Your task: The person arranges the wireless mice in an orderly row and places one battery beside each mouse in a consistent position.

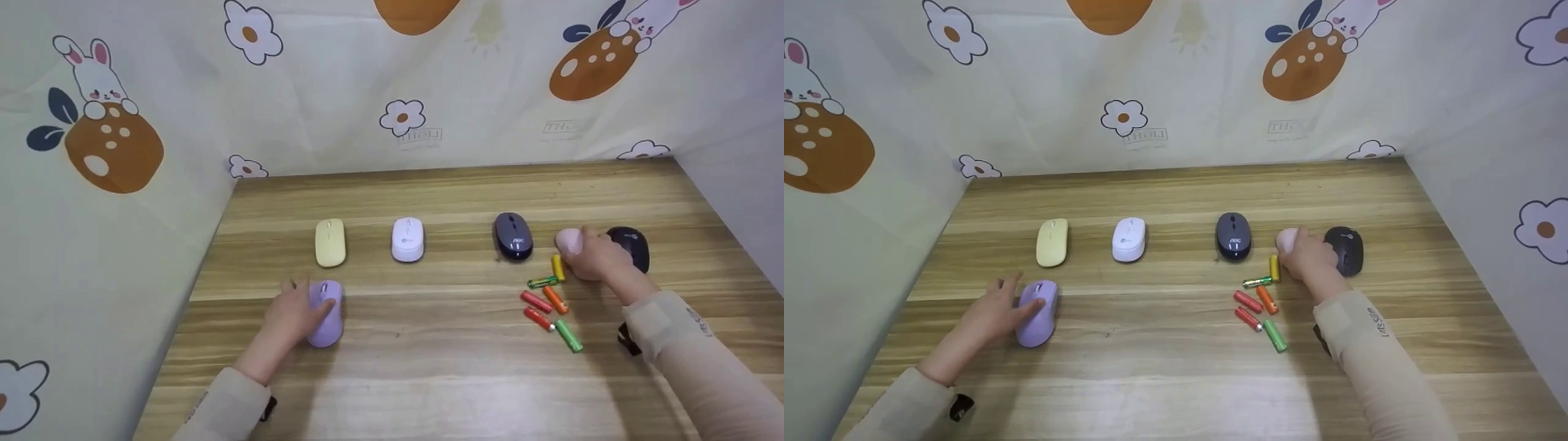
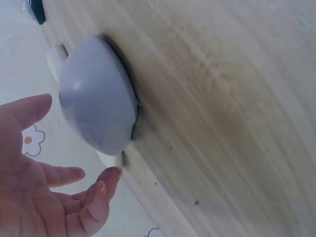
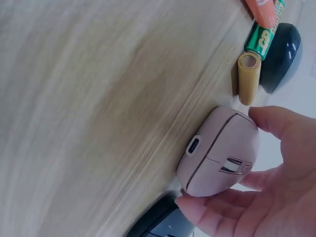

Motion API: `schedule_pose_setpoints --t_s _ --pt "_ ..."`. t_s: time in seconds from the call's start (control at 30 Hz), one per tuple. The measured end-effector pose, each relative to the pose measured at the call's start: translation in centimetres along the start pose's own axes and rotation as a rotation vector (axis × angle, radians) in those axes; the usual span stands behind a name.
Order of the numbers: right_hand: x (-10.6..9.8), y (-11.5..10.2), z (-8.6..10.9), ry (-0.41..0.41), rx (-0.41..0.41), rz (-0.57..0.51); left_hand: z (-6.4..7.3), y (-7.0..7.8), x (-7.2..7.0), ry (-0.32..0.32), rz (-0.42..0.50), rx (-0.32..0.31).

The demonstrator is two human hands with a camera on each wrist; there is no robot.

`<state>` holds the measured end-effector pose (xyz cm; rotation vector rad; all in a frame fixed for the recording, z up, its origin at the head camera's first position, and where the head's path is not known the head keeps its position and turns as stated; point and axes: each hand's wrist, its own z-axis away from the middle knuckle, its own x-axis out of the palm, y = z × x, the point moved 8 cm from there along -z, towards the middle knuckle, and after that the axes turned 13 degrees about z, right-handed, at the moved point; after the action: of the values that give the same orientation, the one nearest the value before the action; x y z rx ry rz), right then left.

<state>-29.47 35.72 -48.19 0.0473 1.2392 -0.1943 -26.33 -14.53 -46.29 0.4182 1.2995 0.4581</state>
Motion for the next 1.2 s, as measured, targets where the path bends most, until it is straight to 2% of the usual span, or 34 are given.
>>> schedule_pose_setpoints --t_s 0.47,0.67,0.77,0.87,1.0,1.2 --pt "0.0 -0.2 -0.3 0.039 -0.018 0.041 0.2 0.2 -0.1 -0.002 0.028 0.037" --pt "-0.9 0.0 0.3 0.018 -0.035 -0.004 0.2 0.6 0.4 -0.016 0.041 0.057" --pt "-2.0 -0.7 1.0 0.009 -0.064 -0.048 0.1 0.6 0.6 -0.009 0.046 0.072" --pt "-3.1 -2.5 2.0 0.001 -0.105 -0.096 0.2 0.6 0.7 0.004 0.057 0.080" --pt "-3.9 -6.4 3.9 0.038 -0.178 -0.098 0.2 0.4 1.0 0.007 0.075 0.076" --pt "-2.9 -13.5 6.4 0.063 -0.311 -0.071 -0.2 0.5 1.7 0.001 0.071 0.069"
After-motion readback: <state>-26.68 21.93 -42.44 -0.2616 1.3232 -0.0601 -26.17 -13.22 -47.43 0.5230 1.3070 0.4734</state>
